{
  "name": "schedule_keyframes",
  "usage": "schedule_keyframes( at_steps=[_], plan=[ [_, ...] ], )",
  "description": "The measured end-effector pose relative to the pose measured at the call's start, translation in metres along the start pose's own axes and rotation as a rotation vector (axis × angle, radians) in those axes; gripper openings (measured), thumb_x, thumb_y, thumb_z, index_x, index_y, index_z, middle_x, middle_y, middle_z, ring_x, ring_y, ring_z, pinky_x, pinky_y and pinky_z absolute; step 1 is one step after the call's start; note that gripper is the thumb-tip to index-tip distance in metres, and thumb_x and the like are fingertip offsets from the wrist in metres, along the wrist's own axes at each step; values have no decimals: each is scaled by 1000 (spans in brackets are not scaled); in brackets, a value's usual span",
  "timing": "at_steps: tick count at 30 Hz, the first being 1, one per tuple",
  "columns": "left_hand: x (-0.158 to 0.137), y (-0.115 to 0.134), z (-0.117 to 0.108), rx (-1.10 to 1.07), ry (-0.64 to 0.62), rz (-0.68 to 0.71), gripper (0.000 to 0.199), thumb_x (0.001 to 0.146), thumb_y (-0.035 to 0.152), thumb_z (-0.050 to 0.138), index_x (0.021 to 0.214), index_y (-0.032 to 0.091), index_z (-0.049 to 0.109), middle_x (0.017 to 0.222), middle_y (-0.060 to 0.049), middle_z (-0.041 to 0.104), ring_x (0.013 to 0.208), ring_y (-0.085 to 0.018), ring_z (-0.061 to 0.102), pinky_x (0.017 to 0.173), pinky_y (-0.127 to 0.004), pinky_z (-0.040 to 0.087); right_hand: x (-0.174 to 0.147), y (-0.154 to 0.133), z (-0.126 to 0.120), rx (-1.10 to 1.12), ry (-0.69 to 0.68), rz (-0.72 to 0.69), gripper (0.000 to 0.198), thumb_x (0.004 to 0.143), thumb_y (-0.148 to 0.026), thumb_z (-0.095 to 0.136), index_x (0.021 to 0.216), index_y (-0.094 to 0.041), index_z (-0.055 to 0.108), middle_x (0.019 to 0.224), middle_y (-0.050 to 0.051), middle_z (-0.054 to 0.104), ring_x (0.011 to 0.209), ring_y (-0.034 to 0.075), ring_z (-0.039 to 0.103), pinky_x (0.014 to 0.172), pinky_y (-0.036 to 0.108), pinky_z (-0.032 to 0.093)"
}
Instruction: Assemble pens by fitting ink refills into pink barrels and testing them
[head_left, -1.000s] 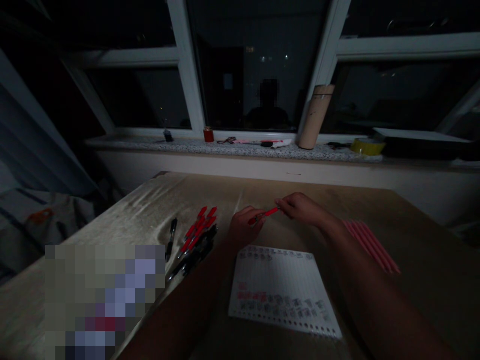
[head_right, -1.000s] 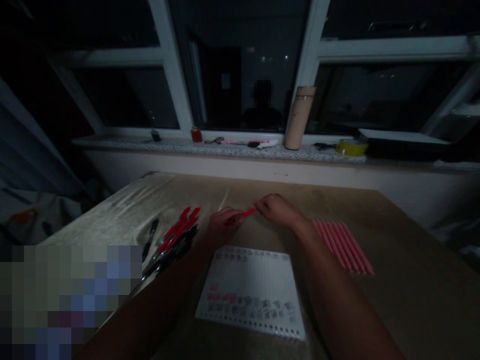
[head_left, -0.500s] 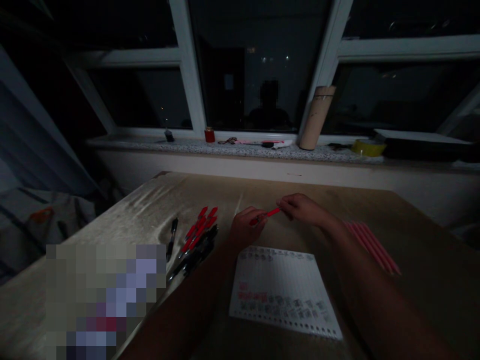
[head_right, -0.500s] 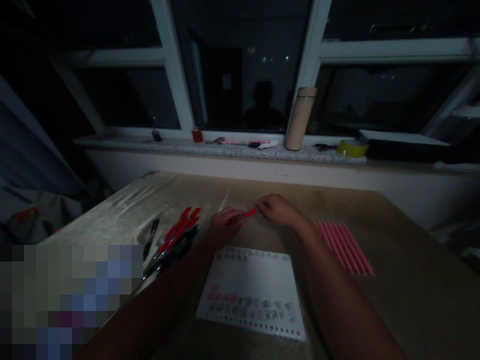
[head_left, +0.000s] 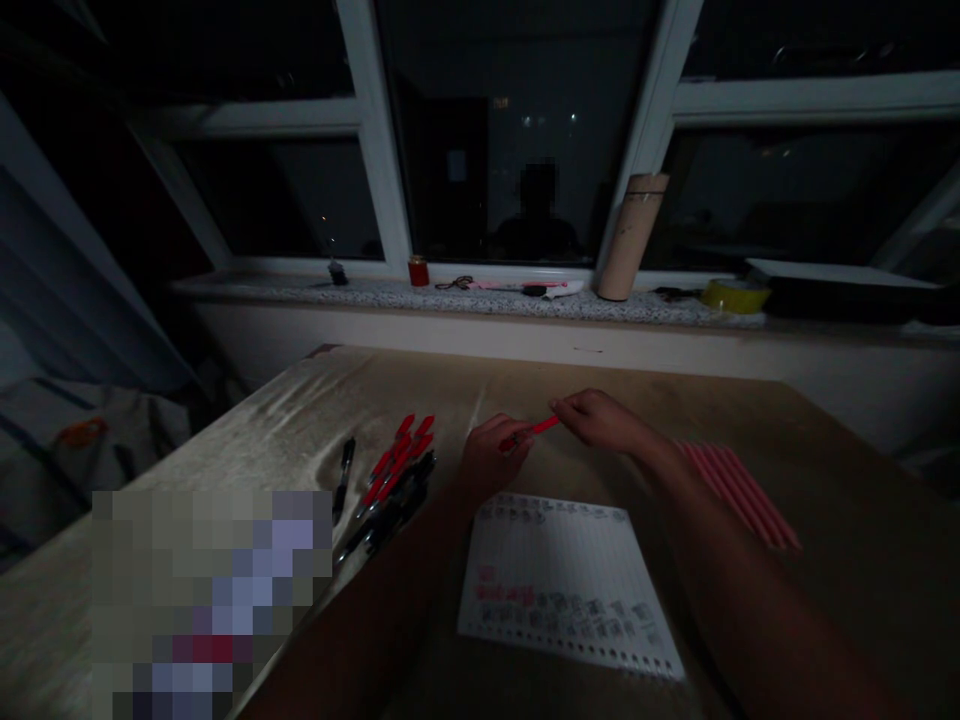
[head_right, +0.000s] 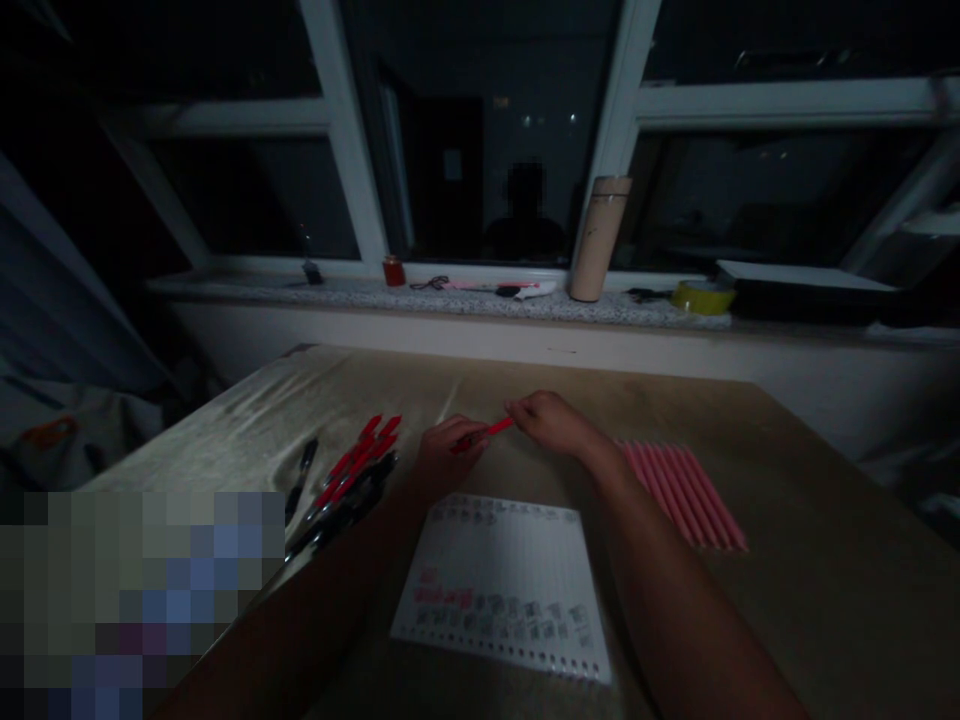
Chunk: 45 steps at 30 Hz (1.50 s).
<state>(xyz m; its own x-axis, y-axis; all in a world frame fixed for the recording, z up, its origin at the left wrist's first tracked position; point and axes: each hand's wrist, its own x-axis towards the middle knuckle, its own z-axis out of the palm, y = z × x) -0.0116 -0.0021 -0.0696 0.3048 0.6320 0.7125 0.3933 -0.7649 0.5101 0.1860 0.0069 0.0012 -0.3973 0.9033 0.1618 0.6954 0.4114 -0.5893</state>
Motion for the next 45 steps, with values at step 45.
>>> schedule_keyframes(
  at_steps=[45],
  plan=[
    [2, -1, 1, -5, -55, -140, 18, 82, 28, 55, 87, 16, 67, 84, -7, 68, 76, -15, 61, 73, -27, 46, 5, 16, 13, 262, 90, 90, 47, 81, -57, 42, 53, -19, 42, 43, -4, 41, 41, 9, 39, 43, 22, 30]
  ],
)
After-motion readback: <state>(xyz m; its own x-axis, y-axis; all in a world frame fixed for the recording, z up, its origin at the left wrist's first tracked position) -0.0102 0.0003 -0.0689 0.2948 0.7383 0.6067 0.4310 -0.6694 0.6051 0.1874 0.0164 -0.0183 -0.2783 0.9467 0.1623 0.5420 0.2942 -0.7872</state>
